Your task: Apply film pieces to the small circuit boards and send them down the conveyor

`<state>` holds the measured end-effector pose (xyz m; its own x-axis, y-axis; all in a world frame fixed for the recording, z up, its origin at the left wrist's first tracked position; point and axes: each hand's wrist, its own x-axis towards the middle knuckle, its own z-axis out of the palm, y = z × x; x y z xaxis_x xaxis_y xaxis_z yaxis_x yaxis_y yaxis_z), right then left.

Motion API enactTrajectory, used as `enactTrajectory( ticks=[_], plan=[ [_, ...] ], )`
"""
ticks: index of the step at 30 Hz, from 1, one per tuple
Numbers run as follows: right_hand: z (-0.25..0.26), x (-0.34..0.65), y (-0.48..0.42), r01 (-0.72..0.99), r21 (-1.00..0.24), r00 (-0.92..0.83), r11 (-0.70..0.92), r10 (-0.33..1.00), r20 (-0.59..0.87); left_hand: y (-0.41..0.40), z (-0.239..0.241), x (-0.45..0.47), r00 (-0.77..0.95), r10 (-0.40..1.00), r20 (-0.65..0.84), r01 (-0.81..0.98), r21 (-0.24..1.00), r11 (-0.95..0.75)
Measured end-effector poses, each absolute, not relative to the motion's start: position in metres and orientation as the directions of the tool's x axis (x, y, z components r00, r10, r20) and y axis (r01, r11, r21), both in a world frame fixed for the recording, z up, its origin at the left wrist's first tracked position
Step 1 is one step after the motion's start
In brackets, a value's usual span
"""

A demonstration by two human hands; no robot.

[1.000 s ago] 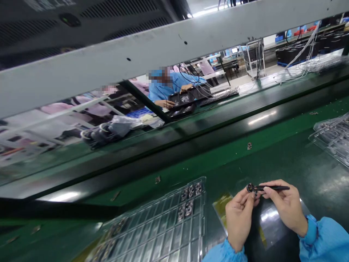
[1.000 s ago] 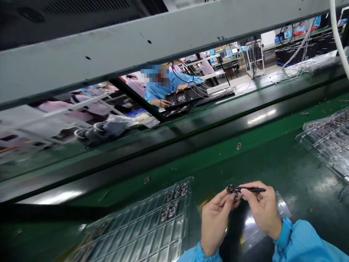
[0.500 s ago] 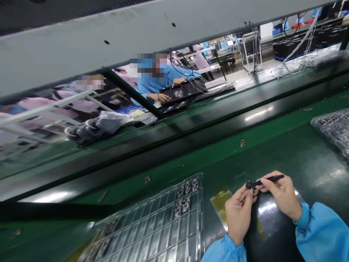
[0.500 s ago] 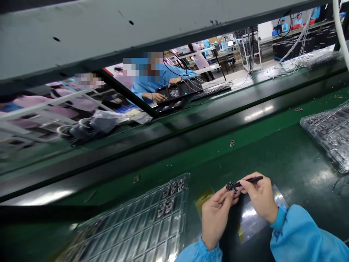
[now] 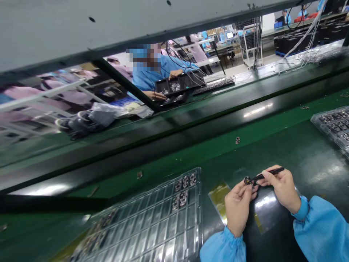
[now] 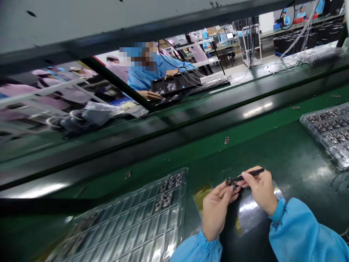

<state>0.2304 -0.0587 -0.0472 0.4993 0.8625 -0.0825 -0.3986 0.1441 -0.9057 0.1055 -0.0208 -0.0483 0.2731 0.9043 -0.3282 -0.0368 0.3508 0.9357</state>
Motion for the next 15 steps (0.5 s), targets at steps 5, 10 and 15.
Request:
enactTrajectory(
  ticks=[5,10,15],
  plan=[
    [-0.0455,0.2261,-0.0598,-0.384,-0.913,0.509,0.139,0.856,-0.084,-0.0228,-0.0447,0.1068,0.273,0.897,-0.348,-0.085,0.92,0.383],
    [-0.0408,0.2238,-0.061,-0.349,-0.926,0.502,0.144,0.863,-0.055,-0.0229,-0.0446,0.1061,0.268,0.905,-0.331,-0.077,0.929,0.362],
    [-0.0387,0.2239,-0.062,-0.331,-0.927,0.49,0.174,0.872,-0.012,-0.0223,-0.0484,0.1048,0.268,0.915,-0.3,-0.048,0.945,0.324]
  ],
)
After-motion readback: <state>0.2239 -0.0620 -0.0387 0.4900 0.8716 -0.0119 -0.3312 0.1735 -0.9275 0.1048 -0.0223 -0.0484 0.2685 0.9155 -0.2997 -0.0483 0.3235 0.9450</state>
